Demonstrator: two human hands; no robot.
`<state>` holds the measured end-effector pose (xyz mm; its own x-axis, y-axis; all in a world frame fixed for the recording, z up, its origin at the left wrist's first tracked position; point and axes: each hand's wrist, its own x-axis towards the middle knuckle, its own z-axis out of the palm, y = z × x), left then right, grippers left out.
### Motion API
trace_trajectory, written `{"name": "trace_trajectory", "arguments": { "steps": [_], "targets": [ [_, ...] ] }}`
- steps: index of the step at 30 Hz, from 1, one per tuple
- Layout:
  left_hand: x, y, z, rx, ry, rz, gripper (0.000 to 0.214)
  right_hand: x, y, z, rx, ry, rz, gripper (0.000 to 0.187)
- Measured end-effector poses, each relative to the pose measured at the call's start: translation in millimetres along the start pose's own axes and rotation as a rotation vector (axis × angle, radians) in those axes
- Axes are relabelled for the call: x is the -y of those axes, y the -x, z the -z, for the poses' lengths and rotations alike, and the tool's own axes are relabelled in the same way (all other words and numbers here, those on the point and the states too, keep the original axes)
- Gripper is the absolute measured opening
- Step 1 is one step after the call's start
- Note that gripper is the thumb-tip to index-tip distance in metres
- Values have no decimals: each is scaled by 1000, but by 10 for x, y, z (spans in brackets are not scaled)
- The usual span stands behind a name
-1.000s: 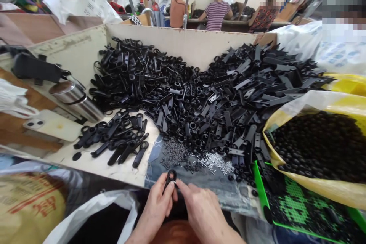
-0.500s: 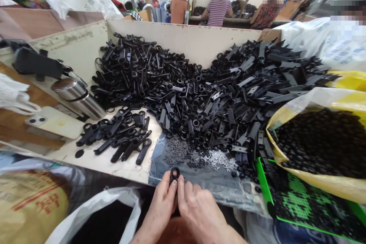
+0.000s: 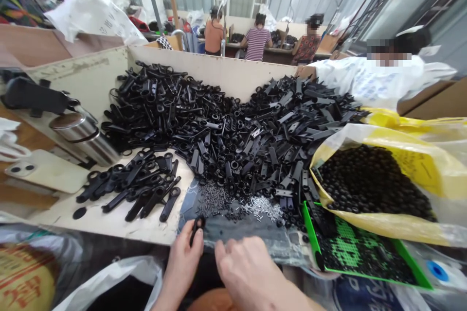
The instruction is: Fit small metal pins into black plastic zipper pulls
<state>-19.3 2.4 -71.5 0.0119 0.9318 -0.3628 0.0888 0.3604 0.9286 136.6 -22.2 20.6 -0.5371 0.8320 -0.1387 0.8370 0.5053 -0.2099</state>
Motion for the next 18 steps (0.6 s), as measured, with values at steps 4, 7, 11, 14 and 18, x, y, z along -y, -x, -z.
{"name": "trace_trajectory", "arguments": {
  "steps": [4, 7, 11, 14, 18],
  "targets": [
    [-146, 33, 65, 85, 192, 145, 38, -423, 142, 220, -117, -180, -179, 29],
    [-309, 96, 34, 218, 398, 262, 41, -904, -12, 242, -240, -184, -273, 20],
    [-438, 167, -22, 336, 461, 292, 44, -1346, -414, 179, -220, -95, -220, 32],
    [-453, 191, -21, 350, 476, 308, 46, -1476, -678, 141, -176, -26, -142, 38],
    [-432, 177, -4, 284, 457, 321, 48, -1541, -884, 104, -172, 25, -88, 29]
  ]
}}
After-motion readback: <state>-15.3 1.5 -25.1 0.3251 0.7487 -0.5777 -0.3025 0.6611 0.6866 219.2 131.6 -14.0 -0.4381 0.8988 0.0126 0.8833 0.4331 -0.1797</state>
